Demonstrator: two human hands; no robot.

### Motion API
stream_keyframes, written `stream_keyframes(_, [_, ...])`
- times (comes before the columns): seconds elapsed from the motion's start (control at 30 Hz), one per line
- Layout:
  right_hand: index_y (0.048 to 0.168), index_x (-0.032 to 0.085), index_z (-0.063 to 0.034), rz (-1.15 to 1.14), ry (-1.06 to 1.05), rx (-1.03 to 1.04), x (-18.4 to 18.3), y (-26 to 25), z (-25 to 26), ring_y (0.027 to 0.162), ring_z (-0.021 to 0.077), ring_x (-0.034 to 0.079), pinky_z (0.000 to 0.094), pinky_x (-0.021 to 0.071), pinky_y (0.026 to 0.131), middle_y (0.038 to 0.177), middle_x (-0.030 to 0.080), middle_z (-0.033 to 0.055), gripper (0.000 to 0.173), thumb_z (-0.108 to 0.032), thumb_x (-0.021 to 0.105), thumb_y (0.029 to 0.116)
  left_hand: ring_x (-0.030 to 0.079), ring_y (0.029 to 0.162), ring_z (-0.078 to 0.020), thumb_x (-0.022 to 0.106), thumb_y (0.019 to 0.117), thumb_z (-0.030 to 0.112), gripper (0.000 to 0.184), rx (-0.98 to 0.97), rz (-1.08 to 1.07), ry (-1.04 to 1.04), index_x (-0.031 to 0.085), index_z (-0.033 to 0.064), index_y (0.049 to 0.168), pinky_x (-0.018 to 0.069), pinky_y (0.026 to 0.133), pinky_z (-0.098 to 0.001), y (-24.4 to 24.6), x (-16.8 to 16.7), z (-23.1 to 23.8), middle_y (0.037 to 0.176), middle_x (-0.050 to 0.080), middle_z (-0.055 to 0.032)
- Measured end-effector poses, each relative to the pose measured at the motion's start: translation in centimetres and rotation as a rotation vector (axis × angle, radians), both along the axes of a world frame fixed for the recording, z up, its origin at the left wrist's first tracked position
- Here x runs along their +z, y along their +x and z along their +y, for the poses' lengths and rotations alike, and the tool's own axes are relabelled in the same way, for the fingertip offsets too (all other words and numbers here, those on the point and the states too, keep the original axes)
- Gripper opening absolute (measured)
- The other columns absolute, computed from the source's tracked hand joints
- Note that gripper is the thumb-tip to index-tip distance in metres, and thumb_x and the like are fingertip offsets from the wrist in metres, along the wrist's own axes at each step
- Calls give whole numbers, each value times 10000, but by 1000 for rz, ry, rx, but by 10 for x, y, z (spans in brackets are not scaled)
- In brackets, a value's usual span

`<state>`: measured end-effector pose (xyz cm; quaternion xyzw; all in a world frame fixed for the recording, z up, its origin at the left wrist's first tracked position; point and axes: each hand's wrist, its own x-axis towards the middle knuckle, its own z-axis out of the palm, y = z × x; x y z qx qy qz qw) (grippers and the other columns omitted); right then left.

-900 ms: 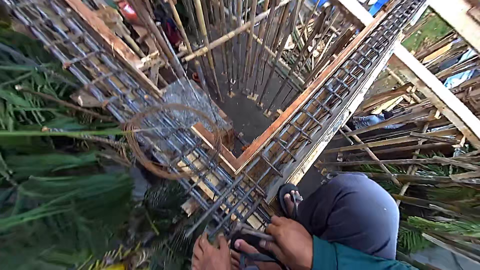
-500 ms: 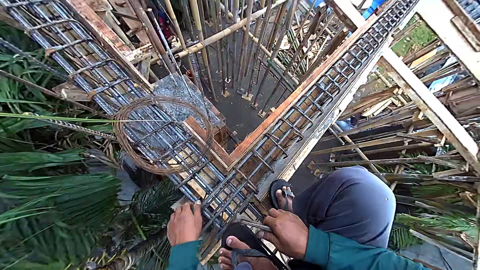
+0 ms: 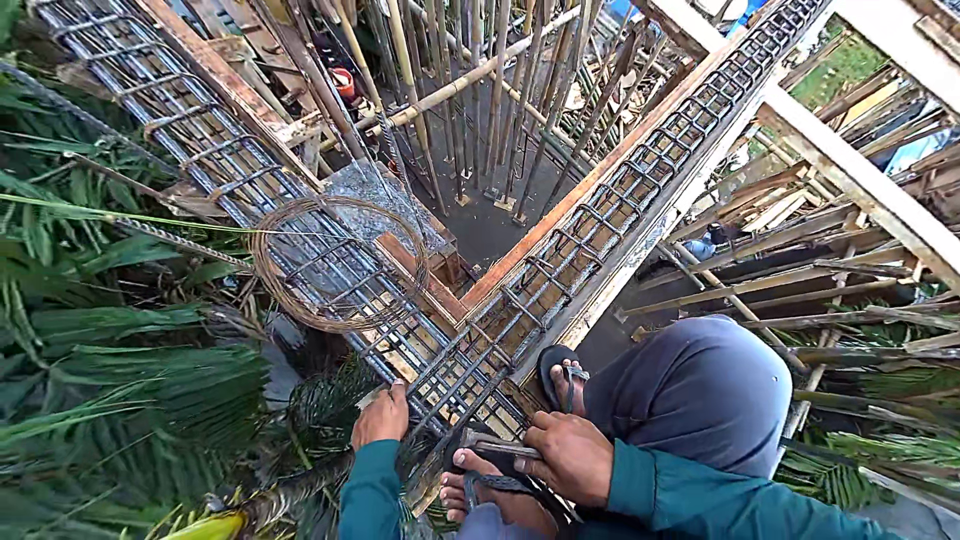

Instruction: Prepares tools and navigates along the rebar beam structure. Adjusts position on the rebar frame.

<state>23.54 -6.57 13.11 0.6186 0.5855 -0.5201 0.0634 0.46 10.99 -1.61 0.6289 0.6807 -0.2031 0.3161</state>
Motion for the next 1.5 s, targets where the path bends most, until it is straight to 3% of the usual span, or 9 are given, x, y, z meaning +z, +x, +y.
stream_keyframes(0.47, [1157,681,-10,-30,-3,-54,-7,11,5,1119,361,642,513,528,943,1157,649,201,533,-488,461,1076,588,1300,-411,229,1128,384,591,43,20,-30,638,-2,1311,437,1052,-623,7,7,3,1338,640,-254])
stream_keyframes(1.03, [1061,725,-60,-60,216,-264,0,27,7,969,273,680,449,570,843,1017,674,127,502,-500,486,1050,626,1247,-409,240,1123,425,602,53,33,-19,641,10,1296,461,1002,-630,9,1,4,1287,666,-254])
stream_keyframes(1.2, [982,719,-57,66,330,-547,31,43,6,895,156,631,352,540,800,944,646,77,449,-442,498,1045,624,1238,-436,238,1122,432,621,48,21,8,654,-2,1275,456,995,-650,9,-1,2,1264,673,-268])
stream_keyframes(1.3, [999,668,-55,214,484,-785,68,54,6,858,74,659,283,574,776,934,678,17,363,-354,476,1070,619,1232,-468,238,1123,423,628,28,-23,49,662,-17,1269,446,990,-686,7,-2,1,1265,664,-296])
stream_keyframes(1.4, [1039,671,-64,309,639,-989,113,71,4,814,110,697,304,611,741,920,725,5,362,-321,423,1100,616,1237,-469,236,1124,422,631,-4,-39,67,667,-16,1268,442,994,-689,4,-5,2,1280,660,-293])
stream_keyframes(1.5, [1045,700,-131,231,815,-1138,162,91,-6,792,142,713,323,624,722,916,739,16,401,-424,429,1093,624,1233,-456,222,1123,437,647,-29,-34,62,675,-5,1258,452,996,-677,1,-7,3,1263,673,-280])
